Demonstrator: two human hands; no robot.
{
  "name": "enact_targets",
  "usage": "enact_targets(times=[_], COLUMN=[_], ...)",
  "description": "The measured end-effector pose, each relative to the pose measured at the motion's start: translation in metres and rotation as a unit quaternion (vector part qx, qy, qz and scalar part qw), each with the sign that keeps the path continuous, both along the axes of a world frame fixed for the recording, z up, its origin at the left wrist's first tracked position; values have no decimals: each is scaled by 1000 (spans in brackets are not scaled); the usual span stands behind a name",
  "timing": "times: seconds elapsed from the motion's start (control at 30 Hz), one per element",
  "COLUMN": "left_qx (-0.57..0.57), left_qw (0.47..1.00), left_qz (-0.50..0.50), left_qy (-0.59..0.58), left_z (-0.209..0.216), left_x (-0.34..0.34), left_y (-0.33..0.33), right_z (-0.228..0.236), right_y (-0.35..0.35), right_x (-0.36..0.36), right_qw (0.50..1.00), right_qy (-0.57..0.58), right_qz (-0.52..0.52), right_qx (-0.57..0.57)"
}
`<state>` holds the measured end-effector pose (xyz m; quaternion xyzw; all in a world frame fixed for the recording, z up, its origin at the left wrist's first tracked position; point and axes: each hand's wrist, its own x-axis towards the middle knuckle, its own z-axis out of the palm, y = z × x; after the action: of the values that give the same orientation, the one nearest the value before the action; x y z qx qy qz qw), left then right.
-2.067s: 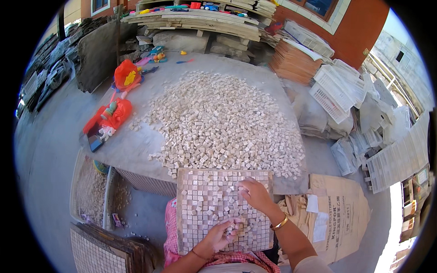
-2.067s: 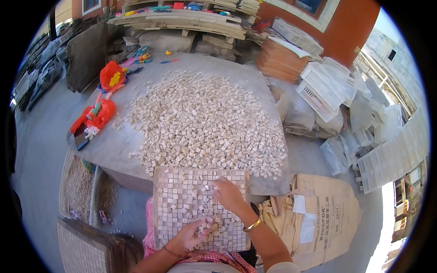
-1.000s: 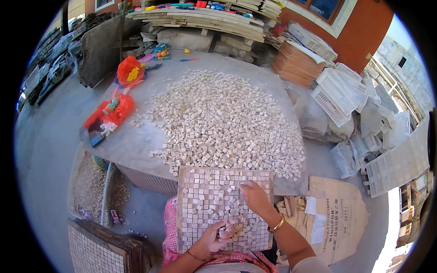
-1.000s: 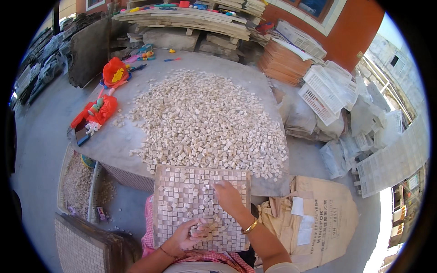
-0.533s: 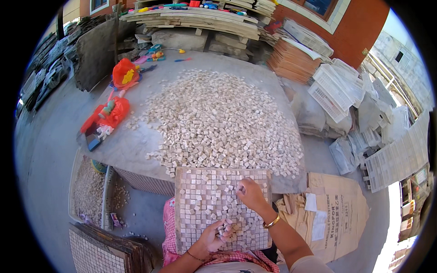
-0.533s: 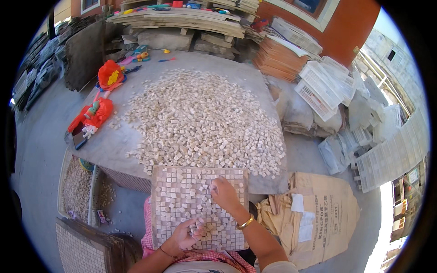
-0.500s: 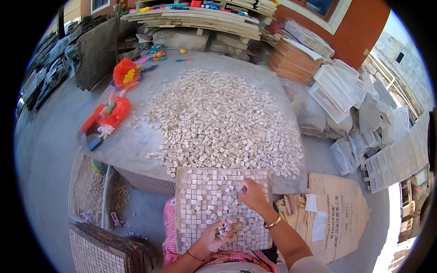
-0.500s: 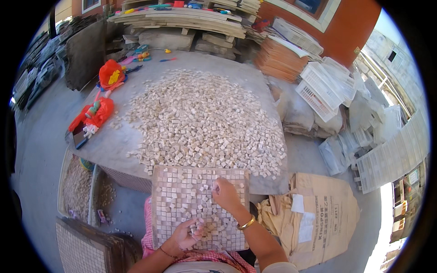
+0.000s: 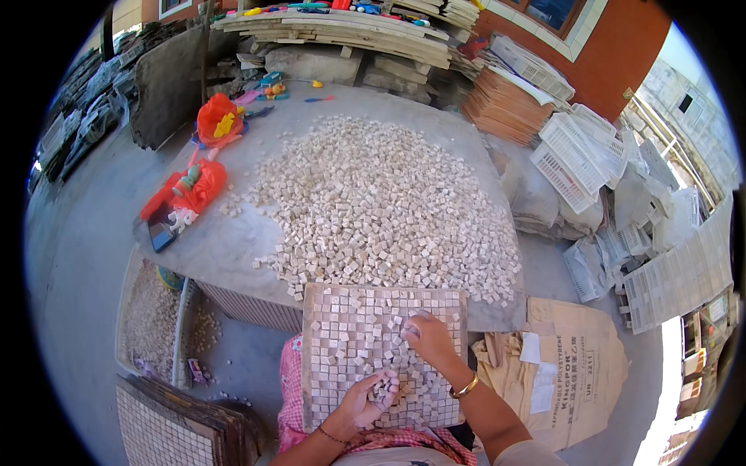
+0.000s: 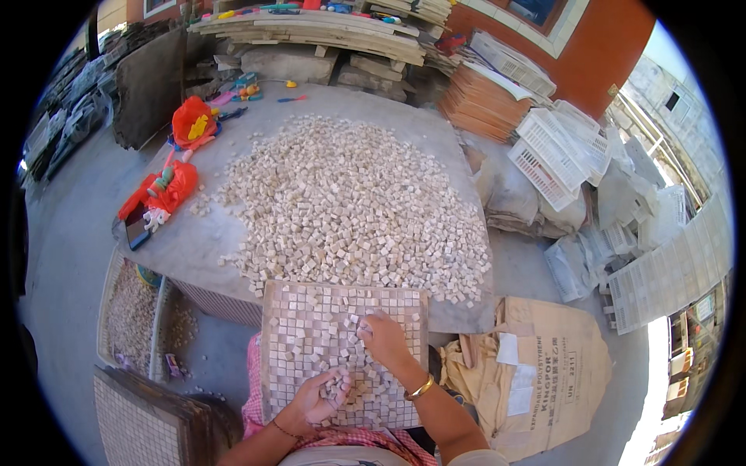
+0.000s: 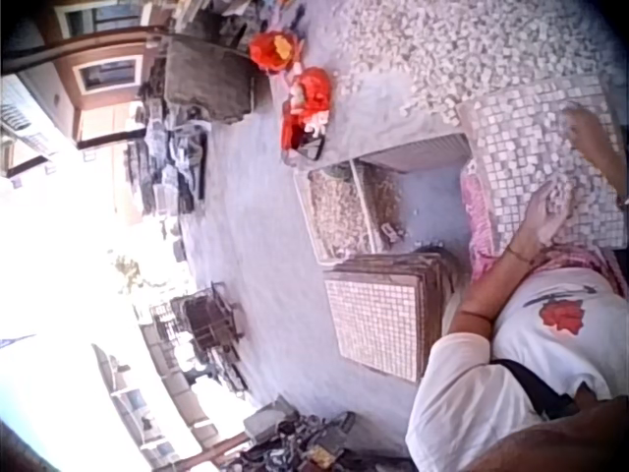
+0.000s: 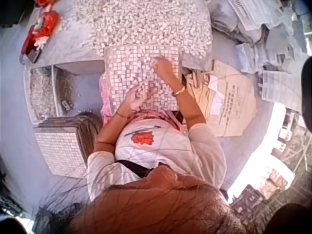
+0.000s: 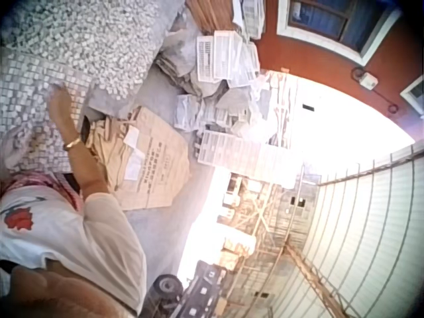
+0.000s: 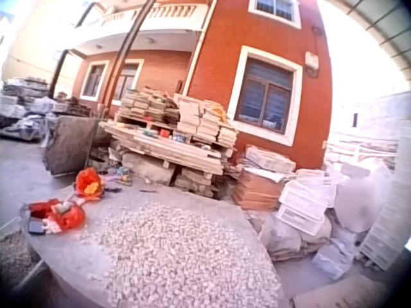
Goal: The person places small, light-colored square tiles into a grid-like mesh frame held in their lap. They pick tiles from a large pile on a nearby table and arrange them into the frame one by one, filling the grid pattern.
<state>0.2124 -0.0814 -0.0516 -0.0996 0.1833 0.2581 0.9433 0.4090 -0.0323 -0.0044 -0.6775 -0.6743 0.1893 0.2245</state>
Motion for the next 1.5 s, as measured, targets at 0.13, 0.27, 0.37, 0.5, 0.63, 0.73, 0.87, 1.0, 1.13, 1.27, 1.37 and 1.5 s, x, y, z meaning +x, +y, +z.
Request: enact_targets(times=[0.13,0.27,0.37,0.5,0.63,0.73,0.87,1.0,1.13,1.27,1.37,1.5], left_qx=[14,1,10,0,-41,-68,-90,-93,-102,-123,-101,-88], left_qw=[995,992,1000,999,999,998,993,993,994,992,994,995], left_qz=[3,1,-21,-31,-20,-4,11,8,8,19,38,43], left_qy=[97,128,8,-9,0,-8,80,67,47,32,29,17], left_z=[37,45,9,18,12,16,25,21,14,21,17,15], left_x=[2,4,-5,-21,-30,-31,-27,-26,-24,-25,-33,-36], left_y=[5,-2,-14,-17,-21,-22,-18,-19,-19,-17,-18,-19], right_z=[38,54,31,12,7,-9,-19,23,4,-13,-27,-6], right_y=[-23,-41,-29,-7,10,20,26,24,46,62,66,66], right_x=[-1,-7,15,31,26,18,24,44,54,42,34,26], right_qw=[990,976,997,998,997,993,997,891,895,993,994,998], right_qy=[106,137,56,16,-23,-93,36,423,443,67,-5,-5], right_qz=[83,146,56,-15,-12,-37,-61,-138,-57,-8,-28,-16], right_qx=[-52,-88,4,67,68,69,44,-91,1,101,103,61])
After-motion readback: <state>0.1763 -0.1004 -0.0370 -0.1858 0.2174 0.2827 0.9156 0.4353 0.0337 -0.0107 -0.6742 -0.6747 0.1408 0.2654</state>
